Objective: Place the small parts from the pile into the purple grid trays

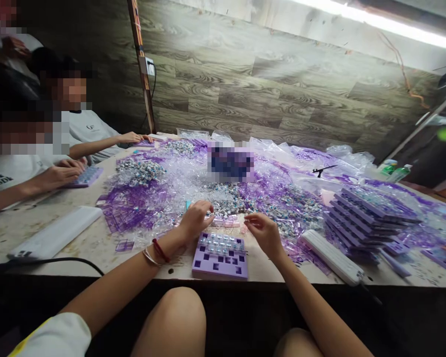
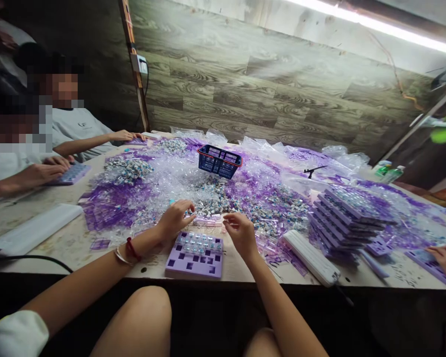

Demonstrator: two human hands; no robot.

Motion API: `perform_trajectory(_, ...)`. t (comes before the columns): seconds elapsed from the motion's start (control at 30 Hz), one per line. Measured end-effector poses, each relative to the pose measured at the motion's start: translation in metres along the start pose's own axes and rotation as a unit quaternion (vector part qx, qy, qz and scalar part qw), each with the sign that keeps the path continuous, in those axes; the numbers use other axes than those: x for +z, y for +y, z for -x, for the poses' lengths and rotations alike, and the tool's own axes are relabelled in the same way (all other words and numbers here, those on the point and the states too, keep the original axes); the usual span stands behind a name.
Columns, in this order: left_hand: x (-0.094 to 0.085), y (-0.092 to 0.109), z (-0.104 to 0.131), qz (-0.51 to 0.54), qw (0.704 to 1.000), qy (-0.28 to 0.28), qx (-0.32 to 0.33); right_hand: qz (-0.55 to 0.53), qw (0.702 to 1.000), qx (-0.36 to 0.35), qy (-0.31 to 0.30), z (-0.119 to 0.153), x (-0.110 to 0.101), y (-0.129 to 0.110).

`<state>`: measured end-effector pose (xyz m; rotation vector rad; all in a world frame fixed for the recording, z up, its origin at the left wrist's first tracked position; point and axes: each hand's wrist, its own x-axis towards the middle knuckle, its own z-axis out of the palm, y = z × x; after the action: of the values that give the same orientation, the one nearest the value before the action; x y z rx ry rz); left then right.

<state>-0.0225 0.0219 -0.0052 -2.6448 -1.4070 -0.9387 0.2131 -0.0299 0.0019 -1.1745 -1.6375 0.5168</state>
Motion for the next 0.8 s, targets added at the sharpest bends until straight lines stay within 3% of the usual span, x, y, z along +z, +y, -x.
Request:
perform_trajectory(0.17, 0.001, 0.008, 0.002, 0.049, 0.998, 0.005, 0.049, -0.034, 0.989, -0.009, -0.141, 0.025, 0.000, -0.036)
perform_trajectory(0.3, 0.001, 0.008, 0.003, 0.072, 0.996, 0.002, 0.045, 0.046, 0.979, -0.040, -0.192, 0.039, 0.007, -0.043)
perform_trajectory(0.5, -0.003, 0.012, 0.006, 0.080, 0.996, -0.006, 0.035, 0.153, 0.964, -0.068, -0.204, 0.044, 0.011, -0.042)
perform_trajectory(0.8, -0.005, 0.021, 0.008, 0.080, 0.996, -0.007, 0.043, 0.115, 0.969, -0.082, -0.202, 0.050, 0.009, -0.040)
